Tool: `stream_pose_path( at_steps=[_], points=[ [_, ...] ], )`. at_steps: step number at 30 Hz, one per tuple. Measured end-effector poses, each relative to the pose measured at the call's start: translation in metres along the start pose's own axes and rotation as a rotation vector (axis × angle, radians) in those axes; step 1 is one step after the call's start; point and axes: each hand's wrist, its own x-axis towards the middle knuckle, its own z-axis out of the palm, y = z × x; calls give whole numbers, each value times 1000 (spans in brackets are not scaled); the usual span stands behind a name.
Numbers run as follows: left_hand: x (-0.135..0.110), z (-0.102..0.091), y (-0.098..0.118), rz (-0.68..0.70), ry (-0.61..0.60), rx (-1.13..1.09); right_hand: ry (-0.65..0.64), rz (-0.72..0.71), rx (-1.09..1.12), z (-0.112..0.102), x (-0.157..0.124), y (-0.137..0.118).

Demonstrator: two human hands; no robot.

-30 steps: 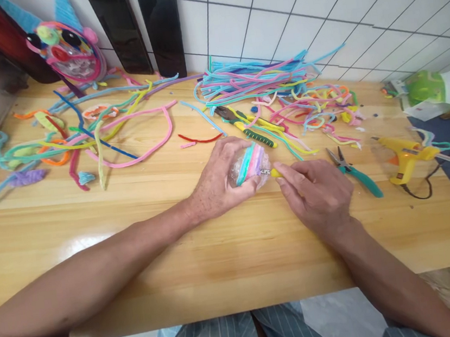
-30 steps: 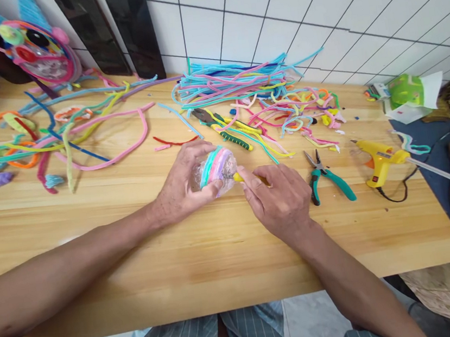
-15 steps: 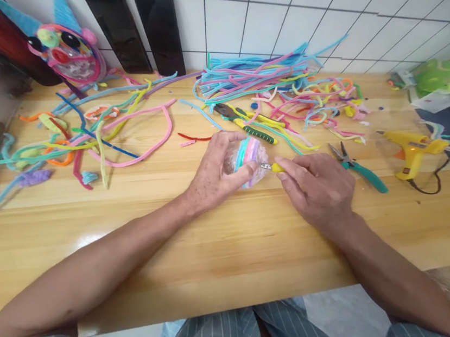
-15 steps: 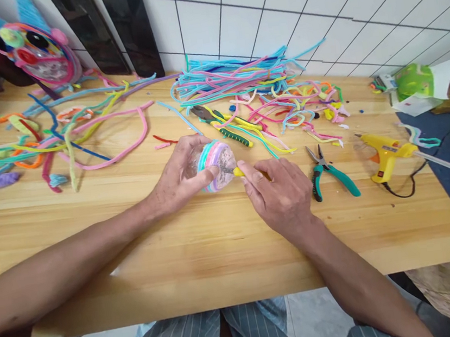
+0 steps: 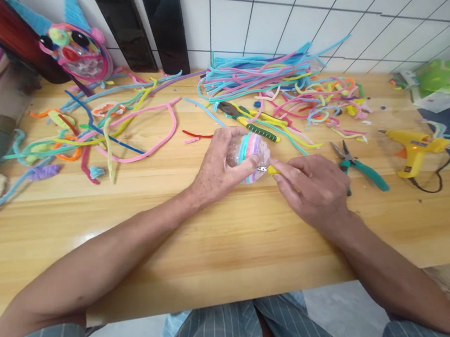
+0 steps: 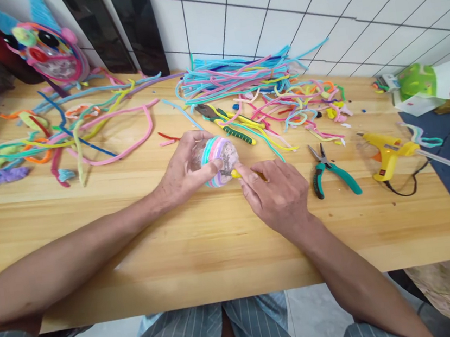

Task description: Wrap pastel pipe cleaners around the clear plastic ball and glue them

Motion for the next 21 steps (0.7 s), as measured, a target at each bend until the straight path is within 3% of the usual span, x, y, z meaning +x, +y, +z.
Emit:
stream_pose_path(
  at_steps=[5, 10, 18, 21],
  points=[
    [-2, 1, -5, 19, 18, 34, -34, 318, -54, 13, -10, 35],
    [-2, 2, -7, 57, 26, 61, -193, 582, -102, 36, -8, 73],
    [-2, 2, -10, 86, 34, 76, -232, 717, -93, 39, -2, 125],
    [-3, 3, -10, 103, 43, 76, -179, 683, -25, 29, 5, 113]
  ],
)
